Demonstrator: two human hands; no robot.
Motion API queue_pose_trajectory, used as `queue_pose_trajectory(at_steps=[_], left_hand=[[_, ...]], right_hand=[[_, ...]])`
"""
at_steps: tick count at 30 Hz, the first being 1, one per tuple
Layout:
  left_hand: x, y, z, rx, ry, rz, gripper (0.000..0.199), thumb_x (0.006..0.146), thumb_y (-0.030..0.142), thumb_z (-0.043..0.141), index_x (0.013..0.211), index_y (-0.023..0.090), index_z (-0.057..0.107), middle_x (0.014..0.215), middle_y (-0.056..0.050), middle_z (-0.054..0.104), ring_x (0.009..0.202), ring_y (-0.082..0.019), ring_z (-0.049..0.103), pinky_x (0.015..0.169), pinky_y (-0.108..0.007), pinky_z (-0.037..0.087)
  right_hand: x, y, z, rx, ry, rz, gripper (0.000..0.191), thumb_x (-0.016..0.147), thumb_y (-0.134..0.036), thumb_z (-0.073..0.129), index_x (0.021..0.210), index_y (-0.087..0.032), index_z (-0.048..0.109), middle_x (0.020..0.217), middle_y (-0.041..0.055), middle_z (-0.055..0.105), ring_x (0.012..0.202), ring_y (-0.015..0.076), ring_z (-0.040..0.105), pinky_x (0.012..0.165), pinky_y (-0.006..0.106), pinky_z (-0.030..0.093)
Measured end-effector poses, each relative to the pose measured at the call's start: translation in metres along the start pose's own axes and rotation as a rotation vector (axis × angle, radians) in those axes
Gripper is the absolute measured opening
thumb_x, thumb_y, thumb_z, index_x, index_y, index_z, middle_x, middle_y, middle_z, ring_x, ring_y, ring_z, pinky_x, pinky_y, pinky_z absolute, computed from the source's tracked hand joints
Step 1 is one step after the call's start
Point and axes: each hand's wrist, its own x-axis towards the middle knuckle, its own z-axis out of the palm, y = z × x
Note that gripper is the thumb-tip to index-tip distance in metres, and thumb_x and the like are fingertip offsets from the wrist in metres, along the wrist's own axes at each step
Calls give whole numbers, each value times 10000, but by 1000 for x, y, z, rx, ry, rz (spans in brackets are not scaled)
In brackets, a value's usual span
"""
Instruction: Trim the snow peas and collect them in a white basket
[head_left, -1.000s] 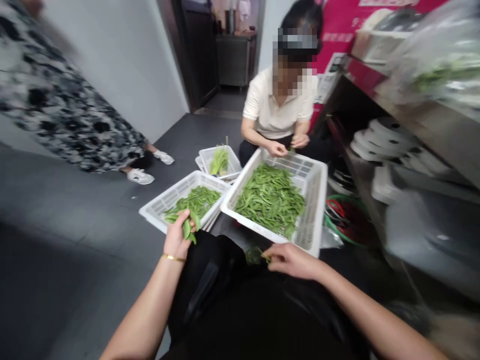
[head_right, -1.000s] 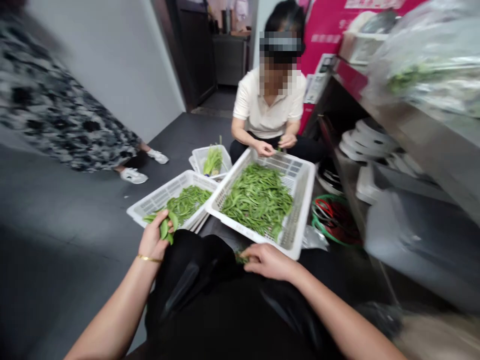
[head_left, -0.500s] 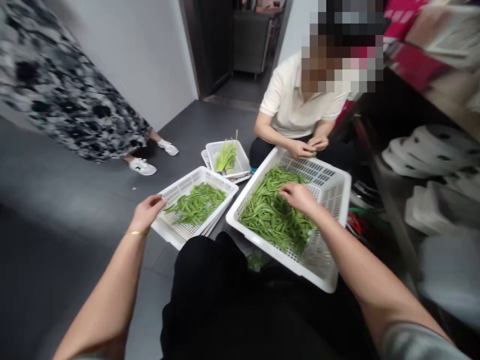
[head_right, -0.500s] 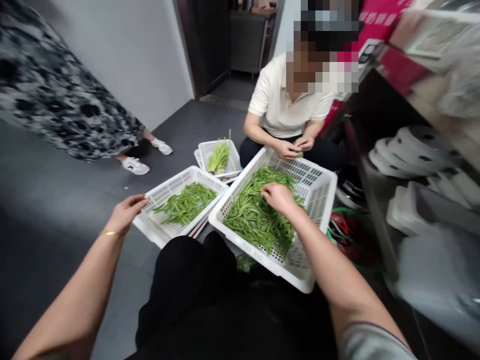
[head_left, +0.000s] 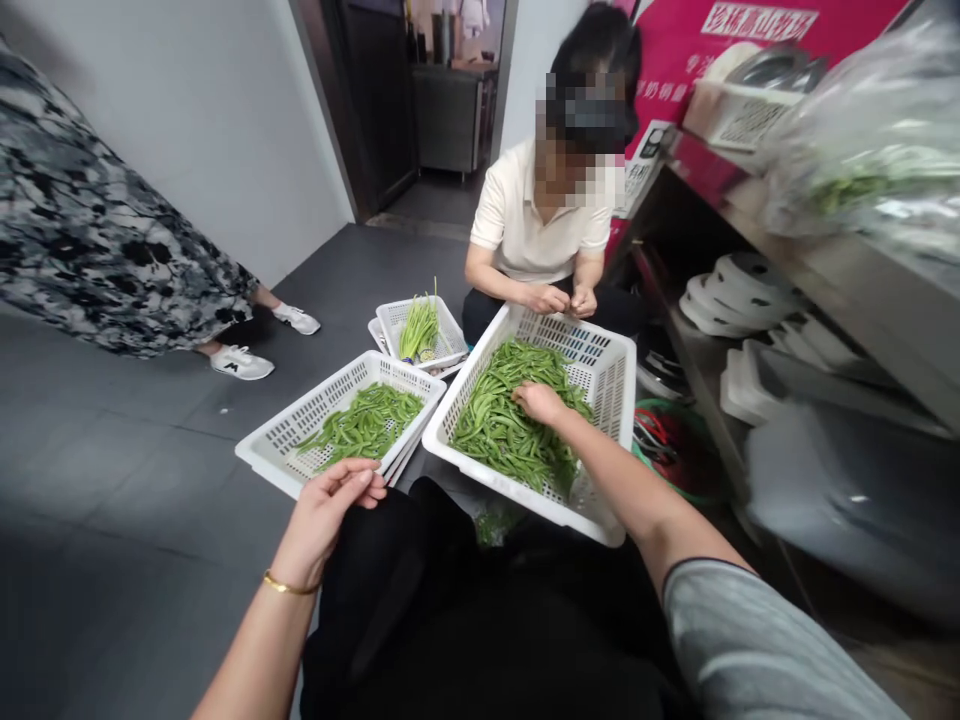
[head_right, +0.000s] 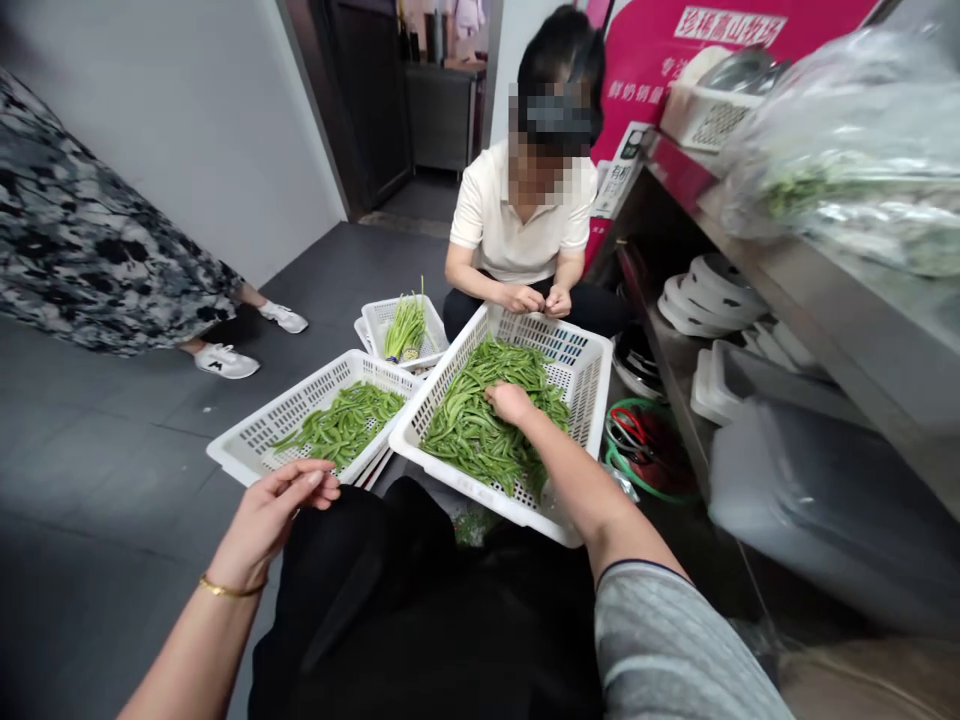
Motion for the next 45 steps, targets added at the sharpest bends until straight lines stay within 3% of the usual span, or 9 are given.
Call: queue_pose_trajectory(at_steps=[7,9,12,16,19,24,34,41,45], left_hand=[[-27,-9,79,-83,-322,-139,354,690,383,742,909,109,697,753,-96,690,589,-131,620,493,-203,457],[-31,-12,102,-172,-347,-196,408,668,414,753,917,95,695,750,-96,684,561,-116,600,454,-190,429],[-33,-16,122,-334,-329,-225,405,660,447,753,816,80,684,653,-65,648,484,-82,537,427,-183,401],[-41,-20,120,-395,-306,-222,339,625,385,792,717,82,670,520,-11,571,432,-60,481,440,-182,401],[-53,-18,107,-299,-310,-218,329,634,372,787,759,83,691,498,-1,560,403,-50,463,410,-168,370],[-71,-10,96,-207,-404,-227,368,662,374,768,885,86,713,545,-13,599,383,-43,461,378,-160,355],[-69,-5,97,-185,-477,-265,356,645,372,778,821,69,718,517,-27,609,327,-44,450,314,-148,307],[-62,-13,106,-385,-441,-352,336,623,371,795,724,75,673,479,-4,581,321,-48,443,308,-149,360],[-57,-15,103,-433,-241,-264,334,630,348,799,781,85,657,569,-18,636,449,-80,569,449,-178,496]], right_hand=[[-69,-55,-34,91,270,30,275,865,-175,501,1134,-128,534,893,62,689,740,141,659,716,292,545],[-105,-86,-26,142,336,-130,224,888,-216,505,1096,-163,571,964,82,688,840,162,662,772,319,550],[-154,-125,-10,126,221,-548,225,918,-193,455,1069,-208,622,1022,87,692,979,186,641,873,364,531],[-185,-148,-6,163,13,-831,279,938,-170,424,1132,-219,618,1111,81,670,1126,202,570,951,406,492],[-184,-152,-21,293,-136,-700,250,928,-204,476,1137,-200,613,1112,100,651,1052,191,597,888,359,514],[-166,-160,-38,448,-64,-312,137,864,-280,594,926,-179,662,822,44,631,696,133,595,636,255,496],[-159,-169,-38,327,-129,-457,165,894,-250,551,798,-170,658,751,26,617,673,115,573,639,222,441],[-162,-171,-22,-180,180,-625,277,894,-240,516,643,-172,614,640,34,563,628,143,528,612,262,402],[-168,-165,-38,-36,315,-570,193,878,-186,518,716,-182,624,689,33,605,642,131,556,618,242,430]])
